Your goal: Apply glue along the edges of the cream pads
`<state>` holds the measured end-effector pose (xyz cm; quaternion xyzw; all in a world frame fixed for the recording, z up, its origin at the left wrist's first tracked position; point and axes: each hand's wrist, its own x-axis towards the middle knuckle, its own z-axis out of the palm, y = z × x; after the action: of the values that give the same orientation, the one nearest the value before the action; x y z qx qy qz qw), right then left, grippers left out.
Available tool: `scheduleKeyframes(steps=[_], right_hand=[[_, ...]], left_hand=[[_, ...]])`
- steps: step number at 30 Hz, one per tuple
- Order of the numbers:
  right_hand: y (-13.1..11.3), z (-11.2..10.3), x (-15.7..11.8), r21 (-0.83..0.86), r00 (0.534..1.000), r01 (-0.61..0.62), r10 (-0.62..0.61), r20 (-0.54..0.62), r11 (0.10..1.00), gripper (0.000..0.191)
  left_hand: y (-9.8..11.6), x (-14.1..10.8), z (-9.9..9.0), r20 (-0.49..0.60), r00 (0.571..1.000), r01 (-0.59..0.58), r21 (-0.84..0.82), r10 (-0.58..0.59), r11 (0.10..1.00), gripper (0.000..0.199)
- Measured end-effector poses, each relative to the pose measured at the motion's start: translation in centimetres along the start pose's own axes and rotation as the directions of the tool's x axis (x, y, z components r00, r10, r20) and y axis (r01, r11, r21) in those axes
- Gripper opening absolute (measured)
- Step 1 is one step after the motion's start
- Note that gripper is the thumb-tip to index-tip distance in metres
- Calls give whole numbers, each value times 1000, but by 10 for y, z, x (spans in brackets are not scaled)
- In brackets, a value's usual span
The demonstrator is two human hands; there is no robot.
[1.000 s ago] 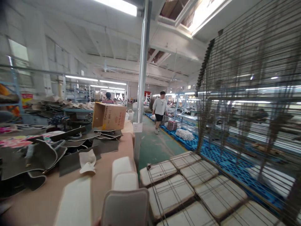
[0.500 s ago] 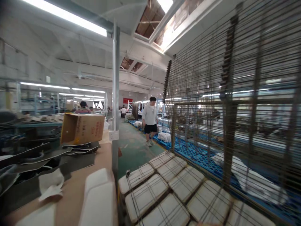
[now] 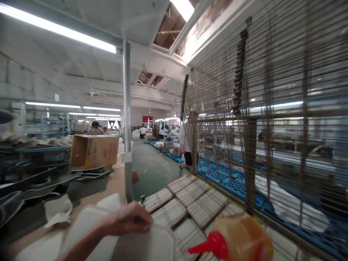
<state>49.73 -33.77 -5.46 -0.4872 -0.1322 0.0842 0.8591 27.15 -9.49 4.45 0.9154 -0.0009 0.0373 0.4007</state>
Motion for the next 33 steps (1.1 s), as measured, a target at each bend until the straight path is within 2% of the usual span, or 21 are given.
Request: scheduleKeyframes(steps=[3, 5, 6, 9, 12, 14, 17, 20, 23, 25, 33], right_hand=[[-13, 9, -27, 128, 990, -141, 137, 38, 982, 56], [-24, 26, -37, 276, 971, -229, 237, 5, 933, 67], [-28, 35, -39, 308, 969, -246, 244, 46, 919, 73], [-35, 59, -39, 267, 966, -257, 236, 105, 929, 86], [-32, 70, -38, 191, 944, -304, 268, 193, 933, 92], [-27, 73, -39, 147, 895, -344, 277, 349, 928, 88], [-20, 78, -40, 97, 791, -336, 225, 569, 937, 73], [-14, 84, -40, 89, 687, -327, 172, 706, 941, 63], [-11, 92, -41, 61, 577, -318, 142, 804, 946, 60], [-11, 96, -44, 44, 537, -307, 135, 833, 951, 59], [-8, 103, -52, 30, 543, -322, 158, 825, 946, 61]], left_hand=[[17, 6, -10, 127, 992, 25, 5, -26, 1000, 31], [20, 6, -13, 212, 977, 37, -17, -33, 999, 29], [19, 5, -13, 248, 968, 38, -31, -29, 999, 30], [12, -2, -11, 321, 947, 35, -90, -5, 995, 34], [-2, -8, -8, 395, 918, 44, -167, 26, 985, 39], [-14, -11, -8, 450, 891, 47, -212, 55, 976, 44], [-29, -14, -7, 499, 863, 58, -259, 82, 964, 51], [-38, -18, -6, 542, 837, 94, -282, 78, 955, 56], [-43, -21, -4, 577, 813, 124, -294, 73, 948, 63], [-46, -23, -3, 580, 811, 125, -301, 78, 945, 64], [-52, -31, -1, 590, 798, 136, -372, 121, 918, 48]])
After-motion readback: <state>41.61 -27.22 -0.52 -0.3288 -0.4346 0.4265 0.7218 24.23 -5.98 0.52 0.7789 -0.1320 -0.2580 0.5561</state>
